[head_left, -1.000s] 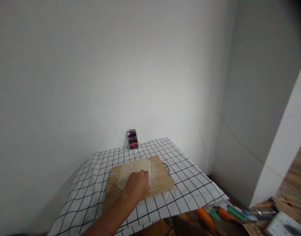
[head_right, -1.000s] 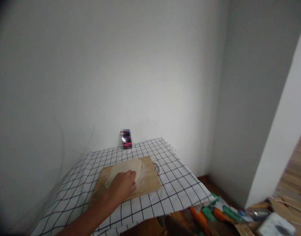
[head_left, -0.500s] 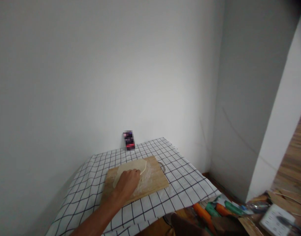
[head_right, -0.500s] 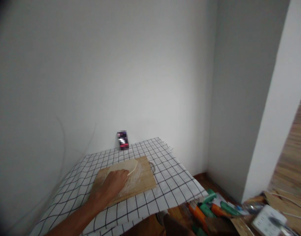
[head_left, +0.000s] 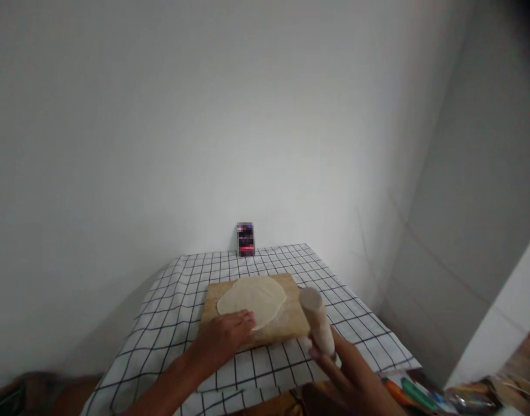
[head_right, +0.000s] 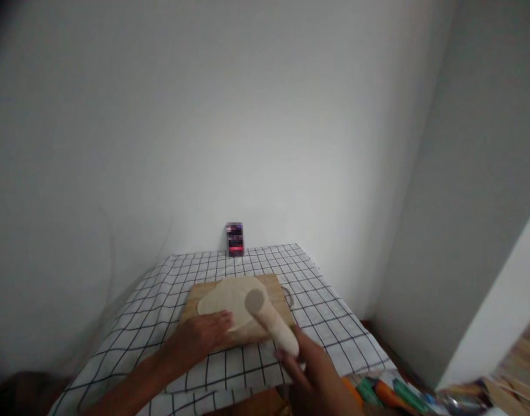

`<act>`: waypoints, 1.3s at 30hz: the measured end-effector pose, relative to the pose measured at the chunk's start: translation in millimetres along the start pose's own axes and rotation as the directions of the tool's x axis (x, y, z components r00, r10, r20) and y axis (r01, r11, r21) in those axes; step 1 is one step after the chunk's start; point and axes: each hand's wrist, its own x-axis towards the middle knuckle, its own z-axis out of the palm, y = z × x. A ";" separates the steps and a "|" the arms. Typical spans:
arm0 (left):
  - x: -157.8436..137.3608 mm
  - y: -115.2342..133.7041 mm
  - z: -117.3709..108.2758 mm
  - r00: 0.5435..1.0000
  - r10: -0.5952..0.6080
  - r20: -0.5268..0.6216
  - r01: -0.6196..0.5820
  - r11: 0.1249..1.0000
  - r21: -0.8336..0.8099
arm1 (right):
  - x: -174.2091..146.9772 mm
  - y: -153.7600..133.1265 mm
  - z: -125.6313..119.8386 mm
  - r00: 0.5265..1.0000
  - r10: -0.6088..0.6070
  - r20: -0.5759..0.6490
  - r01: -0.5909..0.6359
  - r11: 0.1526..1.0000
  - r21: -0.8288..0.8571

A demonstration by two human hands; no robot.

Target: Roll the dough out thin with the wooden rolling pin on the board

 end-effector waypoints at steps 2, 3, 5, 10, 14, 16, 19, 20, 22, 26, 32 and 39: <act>-1.6 9.6 -16.2 0.996 0.043 -0.079 -0.045 0.998 -0.031 | 45.8 14.2 -8.5 0.995 0.009 0.100 0.000 0.996 -0.090; -2.1 14.8 -25.3 0.990 0.067 -0.123 -0.075 0.995 -0.058 | 68.0 19.0 -11.4 0.988 0.022 0.153 0.006 0.984 -0.178; -1.2 22.3 -41.2 0.974 0.018 -0.228 -0.032 0.998 -0.057 | 105.7 23.6 -11.5 0.973 0.029 0.230 0.068 0.913 -0.401; 21.3 3.4 -35.9 0.901 -0.402 -0.165 0.405 0.914 -0.018 | 148.2 22.7 18.6 0.912 -0.074 0.403 0.281 0.829 -0.483; 43.0 -30.4 4.7 0.707 -0.706 0.034 0.700 0.706 0.107 | 152.4 33.2 41.4 0.922 -0.088 0.377 0.257 0.868 -0.426; 49.6 -42.4 19.2 0.682 -0.729 0.054 0.718 0.682 0.138 | 155.0 43.0 47.3 0.926 -0.085 0.367 0.244 0.879 -0.410; 56.0 -53.7 26.1 0.683 -0.730 0.031 0.720 0.680 0.142 | 164.6 57.1 53.5 0.934 -0.123 0.336 0.255 0.888 -0.383; 57.9 -56.4 25.6 0.686 -0.727 0.028 0.718 0.683 0.136 | 169.2 60.8 55.6 0.933 -0.130 0.335 0.257 0.893 -0.369; 61.8 -60.7 23.4 0.690 -0.723 0.020 0.716 0.687 0.127 | 179.1 66.3 60.0 0.927 -0.122 0.354 0.248 0.908 -0.337; 67.6 -66.2 23.0 0.688 -0.726 -0.004 0.719 0.680 0.143 | 196.8 72.5 67.7 0.907 -0.112 0.406 0.246 0.923 -0.294; 68.5 -67.2 25.7 0.667 -0.742 0.064 0.734 0.670 0.116 | 198.6 80.7 70.8 0.912 -0.109 0.395 0.242 0.921 -0.305; 64.7 -72.4 34.0 0.679 -0.721 0.142 0.713 0.693 0.105 | 168.3 75.9 64.8 0.931 -0.040 0.363 0.188 0.905 -0.381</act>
